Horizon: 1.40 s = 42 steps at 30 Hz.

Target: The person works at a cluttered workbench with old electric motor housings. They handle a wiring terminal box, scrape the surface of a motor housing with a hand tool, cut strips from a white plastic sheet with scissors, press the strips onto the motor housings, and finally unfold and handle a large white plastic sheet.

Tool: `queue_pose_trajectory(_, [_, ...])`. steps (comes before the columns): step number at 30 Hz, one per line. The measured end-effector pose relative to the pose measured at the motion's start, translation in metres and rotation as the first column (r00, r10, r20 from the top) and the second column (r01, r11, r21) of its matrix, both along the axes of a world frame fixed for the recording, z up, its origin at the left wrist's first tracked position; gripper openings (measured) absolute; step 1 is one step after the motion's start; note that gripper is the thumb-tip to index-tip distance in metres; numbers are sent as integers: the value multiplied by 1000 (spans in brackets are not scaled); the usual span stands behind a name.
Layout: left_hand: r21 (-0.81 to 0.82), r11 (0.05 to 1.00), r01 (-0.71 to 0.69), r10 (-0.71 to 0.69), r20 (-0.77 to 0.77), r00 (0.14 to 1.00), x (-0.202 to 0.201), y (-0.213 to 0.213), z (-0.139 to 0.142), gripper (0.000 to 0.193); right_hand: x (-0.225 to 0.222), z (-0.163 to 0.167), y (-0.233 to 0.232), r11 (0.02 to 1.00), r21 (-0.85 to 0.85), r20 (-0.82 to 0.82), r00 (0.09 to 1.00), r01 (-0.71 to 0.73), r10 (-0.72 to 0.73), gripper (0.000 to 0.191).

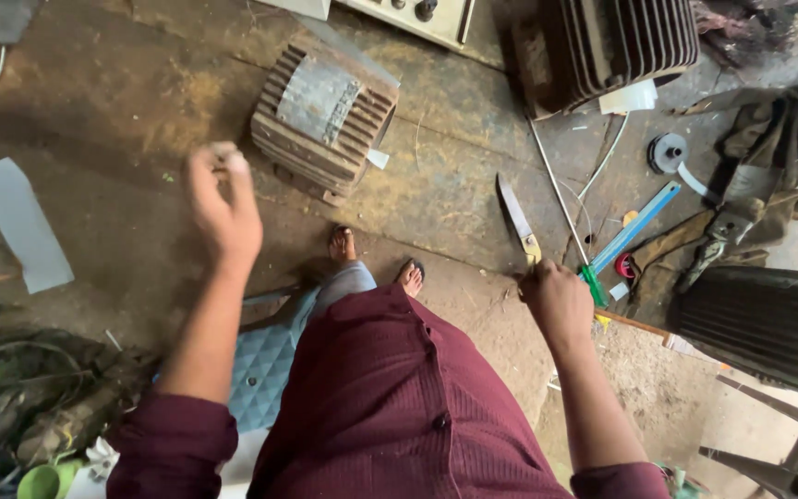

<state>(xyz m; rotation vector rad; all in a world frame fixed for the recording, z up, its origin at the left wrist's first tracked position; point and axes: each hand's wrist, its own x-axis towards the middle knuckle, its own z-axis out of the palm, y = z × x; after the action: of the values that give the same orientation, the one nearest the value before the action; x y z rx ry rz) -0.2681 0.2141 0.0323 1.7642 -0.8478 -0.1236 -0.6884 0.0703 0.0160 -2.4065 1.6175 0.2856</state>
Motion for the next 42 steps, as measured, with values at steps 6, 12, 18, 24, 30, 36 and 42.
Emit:
queue_pose_trajectory(6, [138,956,258,-191,-375,907,71,-65,-13,26,81,24,-12,988,-105,297,944,-115,142,26])
queue_pose_trajectory(12, [296,753,587,-354,-569,742,91,-109,-9,24,213,4,-27,929,-183,640,678,-322,361,25])
queue_pose_trajectory(18, [334,703,627,-322,-638,700,96,-120,-4,26,240,-17,-26,974,-87,669,712,-209,213,18])
queue_pose_trajectory(24, [166,773,612,-224,-831,510,101,-129,-23,30,249,-7,-30,962,-43,687,691,-268,223,29])
queue_pose_trajectory(30, [608,748,267,-304,-44,952,165,-95,8,39,136,19,-8,976,-209,521,837,-63,165,30])
queue_pose_trajectory(36, [77,915,396,-358,-298,885,147,-41,82,21,9,-3,27,963,-260,125,992,65,-33,24])
queue_pose_trajectory(42, [-57,797,601,-509,-599,619,9,-83,108,17,-10,-13,27,980,-57,214,962,189,-173,31])
